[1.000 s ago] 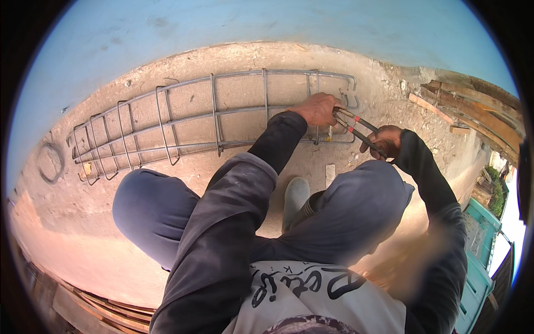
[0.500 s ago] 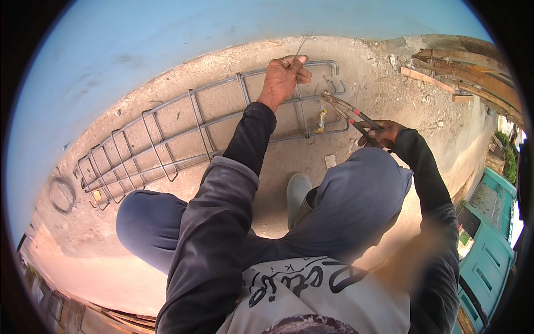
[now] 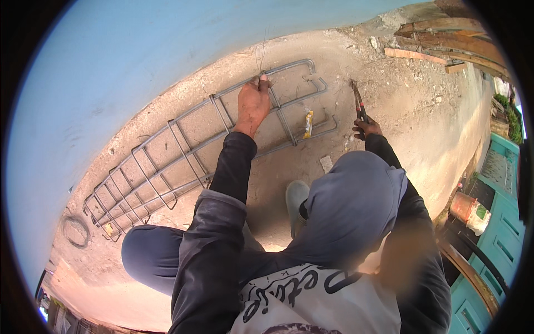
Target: The person kneels on a concrete surface and uses pliers to twist wire ties around a metal grid frame. They repeatedly pick up wire ties, position them at intersections, and twist them to secure the grid structure.
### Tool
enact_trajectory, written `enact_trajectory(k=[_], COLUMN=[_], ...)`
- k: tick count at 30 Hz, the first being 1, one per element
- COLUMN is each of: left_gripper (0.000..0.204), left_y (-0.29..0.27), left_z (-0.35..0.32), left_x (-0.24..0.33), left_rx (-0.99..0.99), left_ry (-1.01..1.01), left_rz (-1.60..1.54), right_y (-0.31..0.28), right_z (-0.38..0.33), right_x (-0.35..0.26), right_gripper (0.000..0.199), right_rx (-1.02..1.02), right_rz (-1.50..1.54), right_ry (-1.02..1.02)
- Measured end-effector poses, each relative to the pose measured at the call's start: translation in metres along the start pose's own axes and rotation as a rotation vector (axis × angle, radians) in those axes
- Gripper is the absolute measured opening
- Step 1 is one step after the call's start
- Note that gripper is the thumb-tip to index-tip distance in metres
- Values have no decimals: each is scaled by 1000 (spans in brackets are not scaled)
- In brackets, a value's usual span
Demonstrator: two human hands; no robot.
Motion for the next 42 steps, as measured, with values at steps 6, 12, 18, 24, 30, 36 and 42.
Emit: enact_trajectory(k=[6,12,18,24,30,36,42], left_gripper=[45,44,41,41,32,44,39], left_y=[-7,-17,-5,-60,-148,-167,-199], left_z=[-5,-5,14,18,-8,-65,-148], left_x=[-4,8,43,97,90,29,-70], left_rx=[-116,-159,-528,-810,-877,-808,59], left_ry=[-90,-43,239,205,-81,-252,-318], left_rz=[-146,21,430,604,527,282,47], right_y=[30,74,97,143,211,247,265], right_z=[9,-27,-91,-83,-104,-141,-160], right_x=[30,-7,-167,-218,-249,-243,-156], right_gripper=[56,49,53,54,29,26,16], right_rx=[122,462,77,-344,-453,-719,-741], right_rz=[-503,-719,-877,-1235,-920,-942,-988], right_ry=[-111,-508,-1572,-1541,-1332,-1190,-923])
Point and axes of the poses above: each hand's wrist, its own z-axis towards the middle knuckle, its own y-axis out of the palm, x = y × z, the point moved 1 cm from there along z, towards the middle knuckle, and after that the axes turned 8 degrees about -y, right-handed, at the moved point
